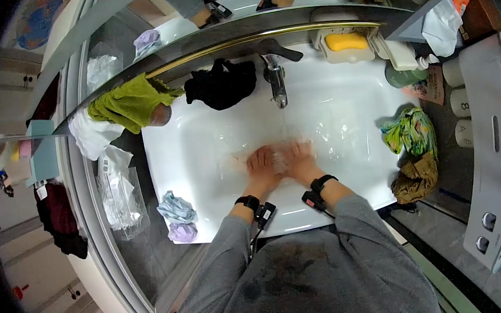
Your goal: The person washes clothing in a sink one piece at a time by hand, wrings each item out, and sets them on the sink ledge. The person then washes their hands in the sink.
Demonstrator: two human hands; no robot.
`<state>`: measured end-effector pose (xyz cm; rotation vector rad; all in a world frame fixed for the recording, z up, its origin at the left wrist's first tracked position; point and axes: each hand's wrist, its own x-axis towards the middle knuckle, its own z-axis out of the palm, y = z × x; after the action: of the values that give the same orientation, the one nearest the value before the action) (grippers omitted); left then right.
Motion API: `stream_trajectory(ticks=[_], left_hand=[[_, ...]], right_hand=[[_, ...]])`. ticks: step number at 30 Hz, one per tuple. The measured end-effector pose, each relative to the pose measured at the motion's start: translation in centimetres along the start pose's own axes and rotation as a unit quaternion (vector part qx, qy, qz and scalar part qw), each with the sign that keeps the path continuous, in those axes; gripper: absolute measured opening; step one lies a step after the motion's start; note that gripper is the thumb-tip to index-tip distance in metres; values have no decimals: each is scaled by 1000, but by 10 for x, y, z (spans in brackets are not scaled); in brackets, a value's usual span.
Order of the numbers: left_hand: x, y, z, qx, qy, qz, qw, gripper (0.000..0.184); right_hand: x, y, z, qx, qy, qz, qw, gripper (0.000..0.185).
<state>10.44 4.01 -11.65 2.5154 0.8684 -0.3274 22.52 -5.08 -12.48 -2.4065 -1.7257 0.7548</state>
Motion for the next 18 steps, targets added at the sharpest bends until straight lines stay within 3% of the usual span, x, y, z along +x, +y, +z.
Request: stream_trajectory(ticks=[1,3,4,5,7,8,10,12,13,14,16,18], left_hand=[[4,-7,18,-2,-4,0,1000,76],[17,-25,58,168,118,28,978,78],[19,-25,61,168,116,27,979,78],[26,-25,62,156,93,6,983,79],[30,-20,41,149,70,-16,986,79],[23,-9,3,95,42,4,995,76],[17,2,-26,36,14,23,999,72],[13,3,-36,-121,51,124,984,64],[14,0,-35,-121,54,124,983,64],[15,-5,-34,-170,34,121,977,63],[14,-13,-40,-218,10,119,969,61],[4,-19,-57,-200,-89,98,971,55]], right_hand=[[0,2,6,-33,18,32,999,77],[4,5,11,-36,68,35,996,71],[7,6,13,-38,118,37,992,66],[12,10,14,-39,118,37,992,66],[26,16,22,-9,81,51,995,43],[28,12,18,-6,86,50,995,43],[27,5,-1,243,23,102,964,22],[18,-13,-36,288,24,49,956,23],[11,-22,-53,334,18,-5,943,25],[5,-29,-68,329,20,-12,944,25],[-9,-32,-82,440,16,-34,897,24],[-25,-18,-89,475,19,-12,880,28]])
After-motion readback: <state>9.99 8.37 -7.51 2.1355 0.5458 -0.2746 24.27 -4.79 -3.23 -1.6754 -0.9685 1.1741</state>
